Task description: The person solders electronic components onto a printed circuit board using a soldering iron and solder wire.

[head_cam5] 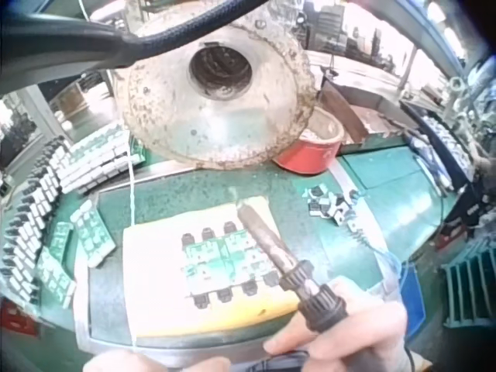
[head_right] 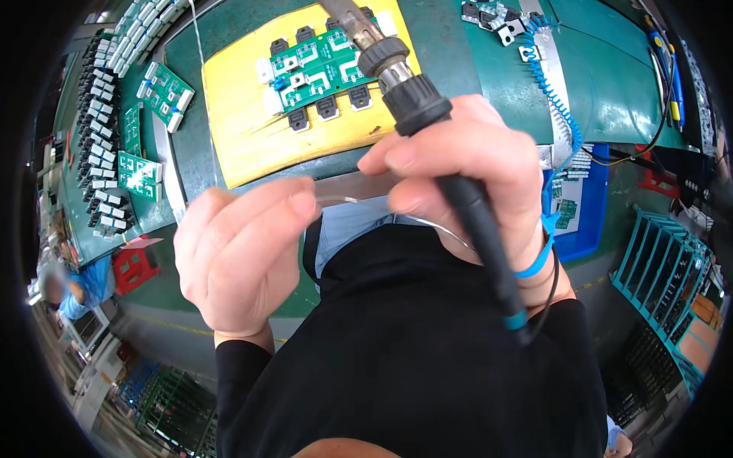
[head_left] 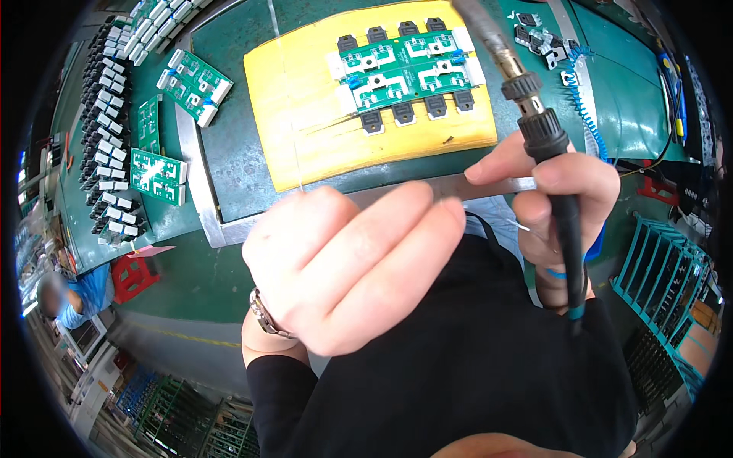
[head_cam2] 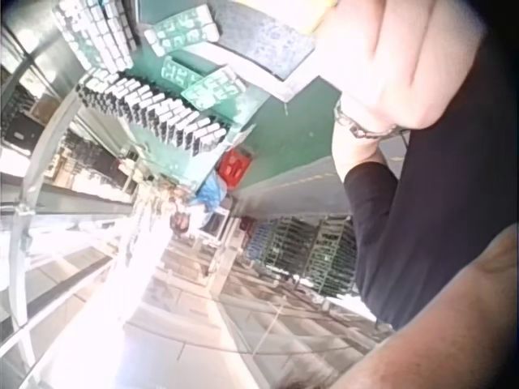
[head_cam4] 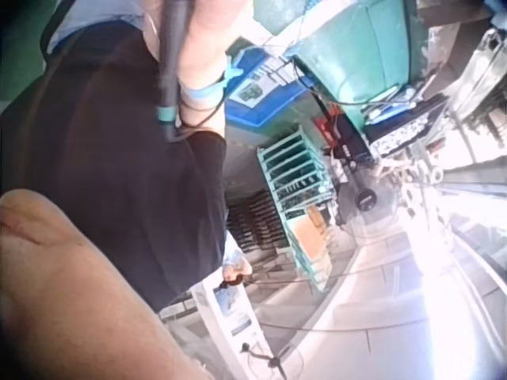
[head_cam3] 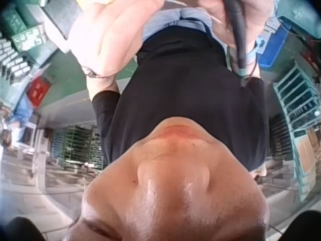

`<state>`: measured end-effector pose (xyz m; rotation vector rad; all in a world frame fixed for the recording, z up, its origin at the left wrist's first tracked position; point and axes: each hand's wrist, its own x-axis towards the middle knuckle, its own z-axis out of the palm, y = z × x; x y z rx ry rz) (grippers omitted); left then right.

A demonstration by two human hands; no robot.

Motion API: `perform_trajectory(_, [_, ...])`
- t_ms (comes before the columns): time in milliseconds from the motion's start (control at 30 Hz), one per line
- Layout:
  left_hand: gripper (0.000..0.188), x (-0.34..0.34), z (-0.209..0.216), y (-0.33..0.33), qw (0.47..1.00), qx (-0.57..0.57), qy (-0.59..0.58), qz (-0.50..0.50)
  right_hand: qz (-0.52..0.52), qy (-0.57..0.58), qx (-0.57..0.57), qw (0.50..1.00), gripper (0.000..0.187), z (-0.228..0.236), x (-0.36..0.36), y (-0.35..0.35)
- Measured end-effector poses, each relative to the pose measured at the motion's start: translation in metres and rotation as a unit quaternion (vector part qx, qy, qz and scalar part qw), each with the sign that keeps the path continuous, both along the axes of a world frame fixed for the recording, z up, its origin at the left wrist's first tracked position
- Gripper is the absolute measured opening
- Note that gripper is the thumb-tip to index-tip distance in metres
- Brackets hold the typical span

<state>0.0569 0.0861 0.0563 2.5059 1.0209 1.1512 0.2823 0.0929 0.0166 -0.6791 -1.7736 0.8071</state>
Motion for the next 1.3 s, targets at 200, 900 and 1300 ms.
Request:
perform_trajectory(200, [0.034,-0.003,-0.001,0.004,0.993,0.065,0.098,0.019,-0.036,0.187,-0.086,0.978,0.031,0.006,-0.002,-0.021])
perform_trajectory(900, [0.009,-0.041,-0.042,-0.050,0.886,-0.345,-0.233,0.206,-0.131,0.206,-0.062,0.968,0.055,-0.008,0.051,-0.010])
perform_trajectory(1300, [0.022,-0.013,-0.051,-0.004,0.993,-0.012,0.019,0.112,-0.112,0.278,-0.121,0.946,0.053,-0.003,0.036,-0.013])
